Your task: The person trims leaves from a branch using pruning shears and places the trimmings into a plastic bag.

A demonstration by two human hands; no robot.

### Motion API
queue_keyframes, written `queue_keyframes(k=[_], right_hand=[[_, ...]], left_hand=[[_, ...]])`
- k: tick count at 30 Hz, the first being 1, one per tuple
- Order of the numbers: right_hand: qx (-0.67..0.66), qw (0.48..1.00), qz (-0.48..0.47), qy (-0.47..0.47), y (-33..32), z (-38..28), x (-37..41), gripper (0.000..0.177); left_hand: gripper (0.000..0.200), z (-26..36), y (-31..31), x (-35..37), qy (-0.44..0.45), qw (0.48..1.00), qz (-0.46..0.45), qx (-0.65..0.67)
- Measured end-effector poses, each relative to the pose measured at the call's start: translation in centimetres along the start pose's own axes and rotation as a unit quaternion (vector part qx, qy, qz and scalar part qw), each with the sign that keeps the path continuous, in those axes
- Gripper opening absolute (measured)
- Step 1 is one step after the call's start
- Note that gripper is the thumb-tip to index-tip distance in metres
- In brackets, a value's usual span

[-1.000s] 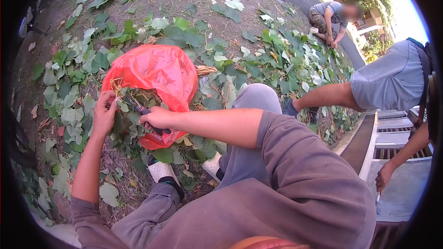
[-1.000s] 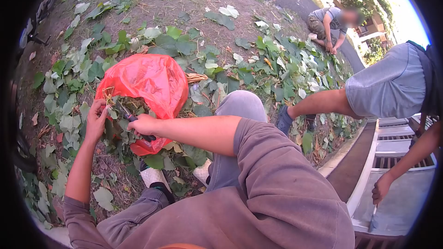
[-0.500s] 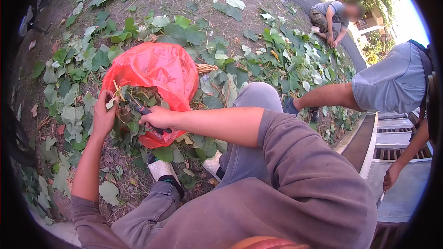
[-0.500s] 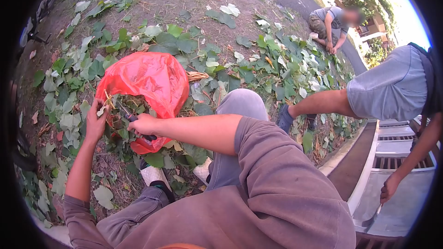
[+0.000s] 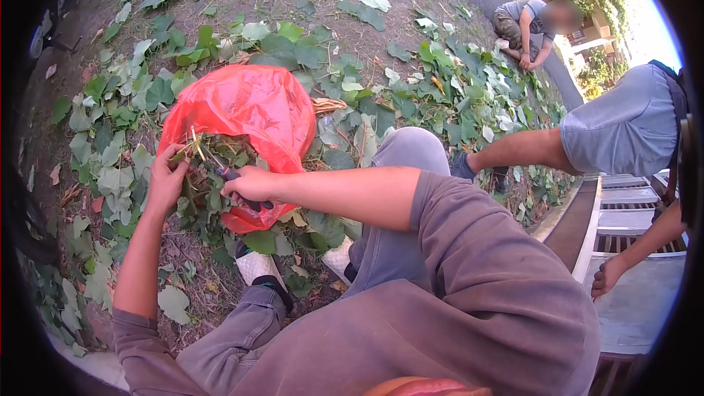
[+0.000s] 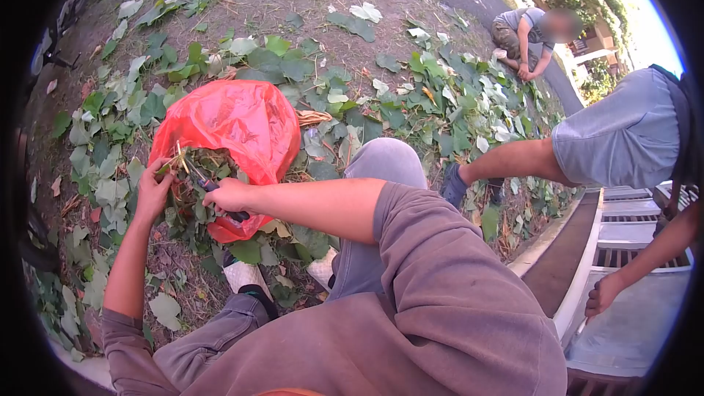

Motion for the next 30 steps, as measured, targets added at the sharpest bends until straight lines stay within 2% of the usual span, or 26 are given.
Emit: queue_keyframes(k=[3, 6, 7, 9, 12, 13, 16, 17, 20, 25, 27, 30], right_hand=[[0.032, 0.999, 0.01, 0.006, -0.2, -0.8, 1.1, 0.033], [0.002, 1.0, -0.005, 0.019, -0.2, -0.6, 0.8, 0.033], [-0.012, 0.999, -0.014, 0.028, -0.1, -1.1, 1.6, 0.032], [-0.109, 0.99, -0.071, 0.052, 0.4, -0.1, 0.7, 0.033], [-0.112, 0.985, -0.126, 0.039, 0.8, -1.1, 1.5, 0.033], [-0.11, 0.986, -0.123, 0.038, 0.7, -1.2, 1.3, 0.033], [-0.07, 0.997, -0.02, 0.013, 0.2, -0.7, 0.1, 0.028], [-0.075, 0.997, -0.017, 0.016, -0.1, -0.2, -0.2, 0.028], [0.077, 0.996, 0.032, 0.025, -0.8, -1.4, 0.9, 0.03], [0.053, 0.998, 0.023, 0.005, -0.4, -1.7, 0.7, 0.028], [0.029, 0.998, 0.038, 0.03, -0.5, -1.4, 0.8, 0.023], [0.0, 0.999, 0.034, 0.018, -0.6, -1.7, 1.5, 0.02]], left_hand=[[0.023, -1.4, 0.5, -1.2, 0.001, 0.999, 0.006, 0.043], [0.028, -1.8, -0.6, -0.8, -0.022, 0.998, 0.011, 0.059], [0.027, -2.1, -0.6, -0.8, -0.009, 0.991, 0.024, 0.132], [0.038, -2.9, -0.9, -1.0, -0.026, 0.988, 0.009, 0.15], [0.041, -2.2, -0.9, -0.4, -0.075, 0.976, 0.066, 0.192], [0.041, -1.9, -0.9, -0.5, -0.072, 0.976, 0.066, 0.194], [0.032, -1.3, -1.5, -0.7, -0.026, 0.975, 0.097, 0.196], [0.032, -1.5, -1.2, -0.8, -0.028, 0.975, 0.091, 0.198], [0.029, 0.4, -0.9, -0.5, -0.025, 0.991, 0.059, 0.117], [0.03, 0.0, 1.0, -0.3, -0.012, 0.992, 0.04, 0.118], [0.03, 0.1, 1.4, 0.2, -0.042, 0.993, 0.032, 0.105], [0.029, 0.1, 1.5, 0.4, -0.045, 0.99, 0.056, 0.121]])
Point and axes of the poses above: each hand's wrist, its own x-axis away from the middle knuckle, its own y-axis out of the palm, z = x × y, the point moved 6 cm from there along -x, towards the middle knuckle, and after that the axes turned 6 degrees about y, right-handed, at the moved point
